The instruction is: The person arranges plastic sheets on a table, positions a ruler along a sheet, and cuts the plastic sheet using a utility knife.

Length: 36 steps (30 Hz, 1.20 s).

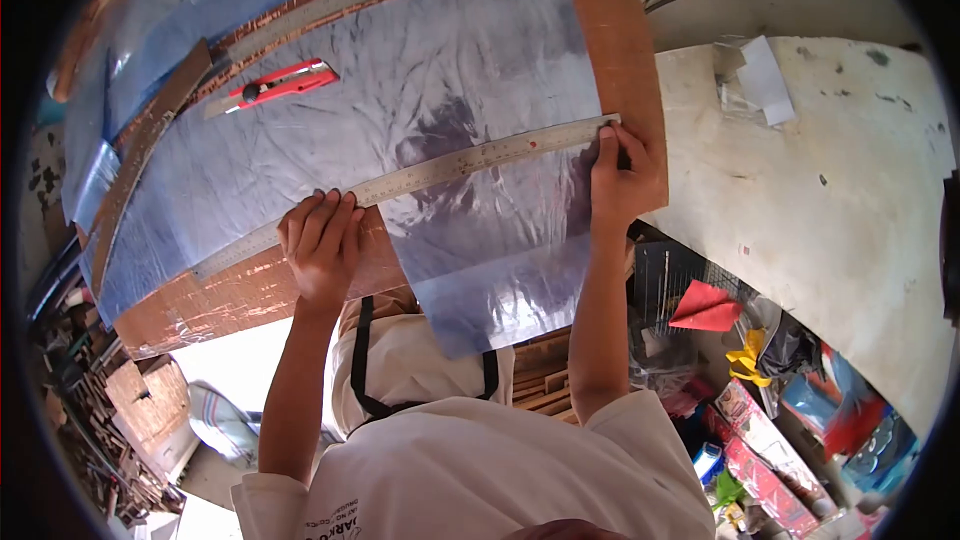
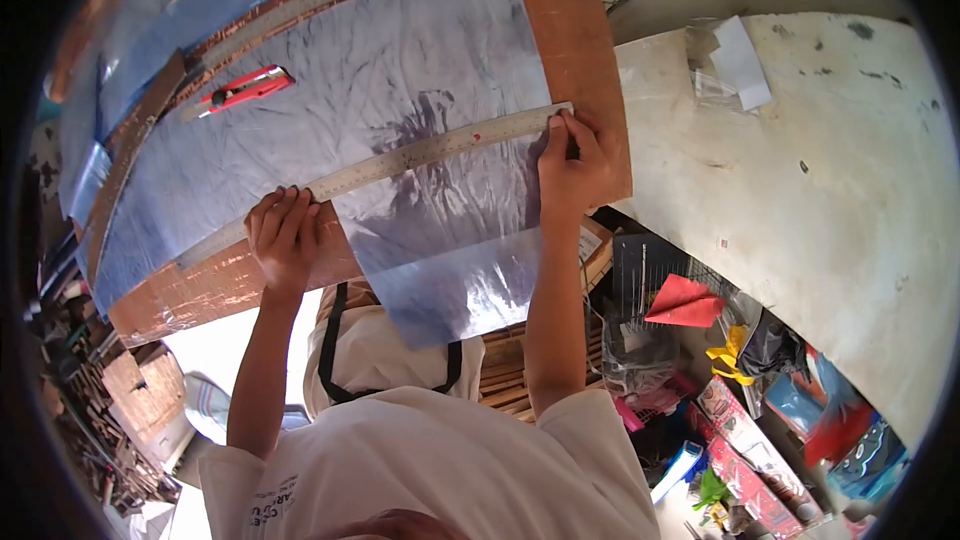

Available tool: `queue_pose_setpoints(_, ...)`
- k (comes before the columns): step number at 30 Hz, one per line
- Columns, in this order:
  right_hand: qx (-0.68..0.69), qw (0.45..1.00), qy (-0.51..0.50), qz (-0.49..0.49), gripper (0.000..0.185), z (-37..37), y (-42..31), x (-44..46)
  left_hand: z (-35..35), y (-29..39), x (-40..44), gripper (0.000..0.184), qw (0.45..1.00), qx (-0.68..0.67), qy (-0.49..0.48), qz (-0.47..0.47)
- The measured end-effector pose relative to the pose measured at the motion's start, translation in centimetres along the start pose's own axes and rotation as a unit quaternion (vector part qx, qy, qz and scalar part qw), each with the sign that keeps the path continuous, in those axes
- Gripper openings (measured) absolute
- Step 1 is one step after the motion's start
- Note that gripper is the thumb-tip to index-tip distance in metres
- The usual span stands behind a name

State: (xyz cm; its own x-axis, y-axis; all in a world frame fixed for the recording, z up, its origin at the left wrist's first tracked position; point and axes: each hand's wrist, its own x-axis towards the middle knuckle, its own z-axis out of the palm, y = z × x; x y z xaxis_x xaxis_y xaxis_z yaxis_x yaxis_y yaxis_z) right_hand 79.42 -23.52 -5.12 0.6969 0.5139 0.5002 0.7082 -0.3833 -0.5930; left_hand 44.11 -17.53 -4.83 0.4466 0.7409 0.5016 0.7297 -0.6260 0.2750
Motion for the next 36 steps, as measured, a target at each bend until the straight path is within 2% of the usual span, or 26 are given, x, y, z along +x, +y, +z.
queue_pose_setpoints(6, 0.078, 0.996, -0.03, 0.033, 0.013, 0.3, 1.5, -0.3, -0.1, 0.0, -0.4, 0.019, 1.0, -0.012, 0.019, 0.003)
queue_pose_setpoints(7, 0.068, 0.997, -0.021, 0.003, 0.014, 0.1, 1.4, -0.2, -0.1, 0.0, -0.4, 0.019, 1.0, -0.011, 0.027, 0.009)
queue_pose_setpoints(11, 0.077, 0.997, -0.014, -0.021, 0.014, 0.3, 2.3, -0.3, -0.4, 0.2, -0.5, 0.018, 0.999, -0.018, 0.037, 0.01)
queue_pose_setpoints(14, 0.087, 0.994, -0.059, -0.026, 0.016, -0.3, 2.8, -0.2, -0.9, 0.5, -0.6, 0.016, 0.999, -0.019, 0.047, 0.0)
queue_pose_setpoints(16, 0.087, 0.99, -0.059, -0.09, 0.019, -0.5, 3.1, 0.2, -1.0, 0.5, -0.5, 0.016, 0.999, -0.033, 0.041, -0.002)
queue_pose_setpoints(18, 0.117, 0.987, -0.078, -0.078, 0.021, -0.8, 3.4, 0.1, -0.8, 0.2, -0.8, 0.016, 0.999, -0.03, 0.042, -0.003)
queue_pose_setpoints(22, 0.082, 0.988, -0.062, -0.115, 0.021, -0.6, 3.4, 0.0, -0.8, 0.1, -1.0, 0.017, 0.998, -0.029, 0.053, 0.0)
queue_pose_setpoints(36, 0.081, 0.993, -0.044, -0.077, 0.019, -0.4, 3.3, -0.1, -0.9, 0.1, -1.3, 0.014, 0.997, -0.035, 0.062, 0.006)
